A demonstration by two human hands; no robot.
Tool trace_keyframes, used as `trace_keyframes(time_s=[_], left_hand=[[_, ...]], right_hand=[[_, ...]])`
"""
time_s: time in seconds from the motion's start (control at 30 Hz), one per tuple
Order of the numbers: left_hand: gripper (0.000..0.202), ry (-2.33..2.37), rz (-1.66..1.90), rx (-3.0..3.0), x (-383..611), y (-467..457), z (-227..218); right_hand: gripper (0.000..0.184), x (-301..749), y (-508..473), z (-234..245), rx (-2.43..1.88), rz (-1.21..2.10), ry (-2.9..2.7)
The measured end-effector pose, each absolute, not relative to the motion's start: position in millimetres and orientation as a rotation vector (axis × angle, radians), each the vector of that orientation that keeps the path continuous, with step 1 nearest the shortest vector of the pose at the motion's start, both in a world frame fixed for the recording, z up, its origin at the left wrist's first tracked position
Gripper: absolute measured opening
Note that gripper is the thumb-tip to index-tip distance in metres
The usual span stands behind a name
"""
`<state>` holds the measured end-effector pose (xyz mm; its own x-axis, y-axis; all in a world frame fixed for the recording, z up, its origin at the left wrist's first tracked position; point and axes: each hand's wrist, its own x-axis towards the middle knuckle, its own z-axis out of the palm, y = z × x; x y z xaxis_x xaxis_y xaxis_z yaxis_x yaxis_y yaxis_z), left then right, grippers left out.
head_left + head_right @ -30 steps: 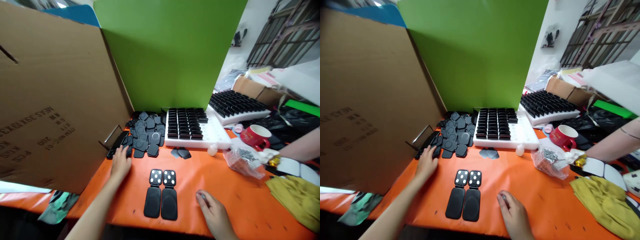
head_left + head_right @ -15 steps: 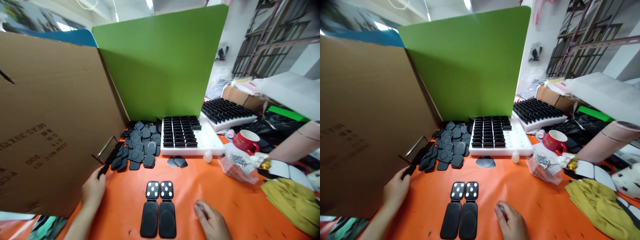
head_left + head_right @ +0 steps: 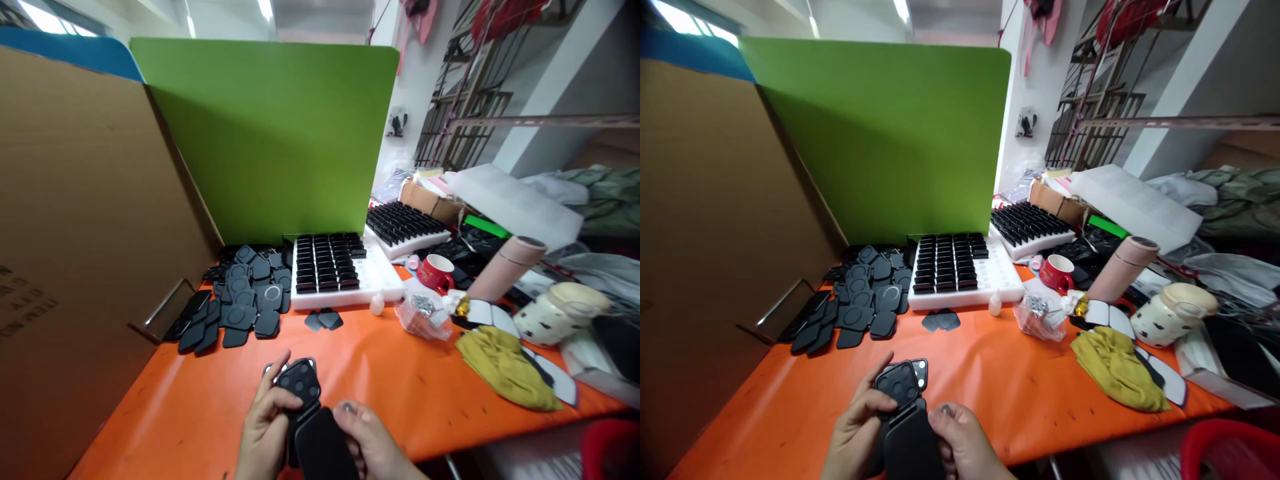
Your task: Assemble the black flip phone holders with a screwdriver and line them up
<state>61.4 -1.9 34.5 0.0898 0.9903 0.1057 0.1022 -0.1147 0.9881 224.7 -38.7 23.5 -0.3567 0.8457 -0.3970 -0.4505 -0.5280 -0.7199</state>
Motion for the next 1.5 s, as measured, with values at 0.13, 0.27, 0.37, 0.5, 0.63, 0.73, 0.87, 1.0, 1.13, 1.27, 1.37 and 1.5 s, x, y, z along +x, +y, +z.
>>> trace_keyframes(time_s=[0.13, 0.27, 0.37, 0.5, 0.63, 0.73, 0.87, 1.0, 1.13, 1.27, 1.37, 1.5], left_hand=[[0.036, 1.335, 1.161, 1.018, 75.7, -4.9, 38.1], [0.061, 1.118, 0.887, 0.565, 89.2, -17.9, 47.6], [0.05, 0.919, 0.745, 0.403, 93.2, -26.6, 51.9], [0.054, 0.971, 0.796, 0.349, 90.8, -28.4, 48.6], [0.06, 1.095, 0.834, 0.72, 90.3, -27.3, 41.5], [0.056, 1.182, 0.791, 1.132, 93.8, -28.8, 37.5], [0.052, 1.201, 0.656, 1.489, 95.5, -33.9, 31.2], [0.056, 1.155, 0.538, 1.665, 92.8, -39.1, 24.2], [0.05, 1.142, 0.569, 1.723, 94.4, -40.8, 24.5], [0.042, 1.141, 0.549, 1.732, 98.0, -42.6, 28.9], [0.039, 1.14, 0.511, 1.683, 99.5, -45.5, 30.2], [0.044, 1.129, 0.52, 1.503, 103.6, -46.7, 30.7]], right_hand=[[0.039, 224.2, -43.4, 32.3, -1.044, 1.881, -0.603], [0.036, 215.2, -45.0, 32.3, -1.061, 1.836, -0.59], [0.034, 212.9, -44.3, 32.1, -1.116, 1.738, -0.635], [0.032, 225.9, -41.8, 46.4, -1.269, 1.408, -1.101], [0.026, 239.9, -40.0, 64.2, -1.497, 0.994, -1.68], [0.026, 239.8, -39.4, 68.0, -1.603, 0.78, -1.865], [0.028, 236.2, -39.6, 68.6, -1.667, 0.617, -1.996], [0.032, 240.3, -42.2, 75.5, -1.721, 0.558, -2.086], [0.035, 246.7, -44.3, 84.0, -1.632, 0.629, -2.158], [0.033, 247.9, -43.1, 82.3, -1.632, 0.617, -2.122], [0.027, 245.7, -43.4, 74.1, -1.627, 0.592, -2.085], [0.028, 243.8, -48.6, 65.6, -1.578, 0.627, -2.029]])
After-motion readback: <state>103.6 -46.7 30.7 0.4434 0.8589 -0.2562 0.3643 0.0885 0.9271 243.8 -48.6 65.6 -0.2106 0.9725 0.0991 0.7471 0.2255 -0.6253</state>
